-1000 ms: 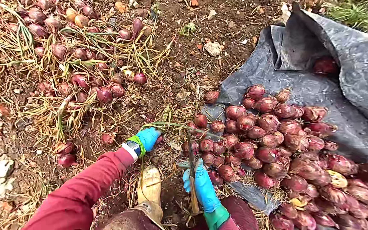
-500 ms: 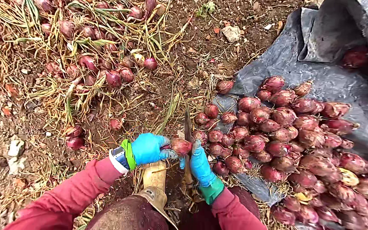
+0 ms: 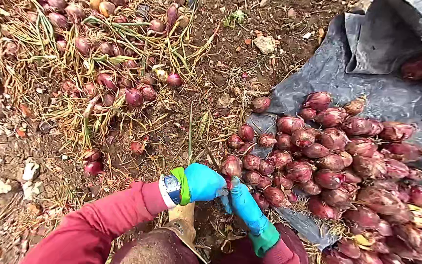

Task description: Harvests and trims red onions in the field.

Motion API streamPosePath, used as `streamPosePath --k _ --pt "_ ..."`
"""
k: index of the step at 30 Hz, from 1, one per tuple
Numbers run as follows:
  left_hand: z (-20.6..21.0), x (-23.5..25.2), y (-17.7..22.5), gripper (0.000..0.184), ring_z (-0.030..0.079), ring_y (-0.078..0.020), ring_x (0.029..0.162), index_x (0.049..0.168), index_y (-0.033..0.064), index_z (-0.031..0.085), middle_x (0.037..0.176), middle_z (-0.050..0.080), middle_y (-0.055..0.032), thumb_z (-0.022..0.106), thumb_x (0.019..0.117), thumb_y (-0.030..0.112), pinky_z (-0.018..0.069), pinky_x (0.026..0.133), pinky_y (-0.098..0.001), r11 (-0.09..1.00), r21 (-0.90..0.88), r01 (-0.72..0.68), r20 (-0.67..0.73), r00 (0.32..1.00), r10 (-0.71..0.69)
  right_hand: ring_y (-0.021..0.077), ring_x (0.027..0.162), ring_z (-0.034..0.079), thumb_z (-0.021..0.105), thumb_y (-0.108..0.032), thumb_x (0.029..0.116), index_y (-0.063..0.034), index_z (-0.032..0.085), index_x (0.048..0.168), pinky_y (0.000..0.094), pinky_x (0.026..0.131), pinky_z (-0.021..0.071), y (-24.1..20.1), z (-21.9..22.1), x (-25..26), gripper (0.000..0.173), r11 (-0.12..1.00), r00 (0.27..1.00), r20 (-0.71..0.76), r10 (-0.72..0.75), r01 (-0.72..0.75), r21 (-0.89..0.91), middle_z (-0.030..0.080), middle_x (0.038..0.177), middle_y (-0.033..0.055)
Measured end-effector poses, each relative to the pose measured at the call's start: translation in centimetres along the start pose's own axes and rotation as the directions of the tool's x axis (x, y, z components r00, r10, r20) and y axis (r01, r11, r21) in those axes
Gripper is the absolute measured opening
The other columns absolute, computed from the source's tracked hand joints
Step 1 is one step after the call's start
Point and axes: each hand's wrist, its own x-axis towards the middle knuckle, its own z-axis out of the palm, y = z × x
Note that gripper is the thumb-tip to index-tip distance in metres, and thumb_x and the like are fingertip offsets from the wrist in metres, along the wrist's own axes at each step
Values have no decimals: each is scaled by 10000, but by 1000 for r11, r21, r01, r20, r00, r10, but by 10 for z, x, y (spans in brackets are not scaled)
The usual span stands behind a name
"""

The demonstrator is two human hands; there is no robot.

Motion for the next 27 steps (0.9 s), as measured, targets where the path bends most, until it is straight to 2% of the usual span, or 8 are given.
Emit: streamPosePath --k 4,9,11,12,14,19,23,27 --pt "-4 -29 -53 360 720 -274 985 1149 205 739 1031 753 -59 529 1057 483 564 852 -595 887 -312 340 -209 886 -413 151 369 485 7 -849 893 -141 630 866 337 353 458 14 -32 -20 943 880 927 -370 -56 221 421 506 498 12" --pt "31 -112 -144 302 723 -338 975 1078 194 762 1003 761 -105 708 952 464 545 858 -658 549 -560 620 -444 335 -831 166 381 504 11 -817 923 -160 579 838 351 356 474 34 -49 -38 872 901 887 -461 37 170 400 516 511 12" --pt "47 -118 -162 106 688 -223 1145 980 247 801 1028 778 -10 758 917 320 460 1098 -572 687 -343 641 -565 443 -696 180 378 515 9 -778 956 -113 598 887 368 348 484 35 -28 -33 891 923 887 -453 88 99 372 527 519 33" --pt "56 -112 -168 115 592 -221 1326 1001 294 810 1098 779 32 744 924 240 242 1237 -618 743 -226 630 -520 567 -639 187 383 522 10 -751 975 -80 623 956 375 353 493 36 -18 -30 909 928 897 -430 99 72 365 538 532 46" --pt "74 -93 -186 371 375 -311 1517 1135 367 776 1286 722 118 701 889 99 67 1190 -786 770 -18 638 -327 724 -608 196 400 557 9 -703 1002 -43 650 1039 380 374 528 36 0 -24 921 950 931 -360 61 57 308 583 558 66" --pt "93 -77 -248 743 593 -461 1244 1420 111 588 1499 522 -189 839 724 40 534 966 -658 707 -144 692 -215 675 -705 204 422 586 76 -745 988 -30 662 1004 373 399 549 33 32 -5 925 968 977 -209 37 17 252 604 570 74" --pt "118 -98 -240 879 662 -411 1172 1467 117 511 1284 668 -221 927 735 370 529 987 -658 420 -679 602 -195 405 -894 214 416 582 60 -742 987 -22 652 975 380 389 540 36 34 8 932 962 980 -164 115 -69 263 599 565 88" --pt "95 -100 -153 852 708 -329 1088 1455 194 528 1182 728 -144 948 728 341 566 927 -623 452 -811 371 -208 540 -816 211 430 574 5 -682 1010 -14 671 1093 377 406 537 41 44 18 947 936 970 -14 244 -231 267 589 580 96"
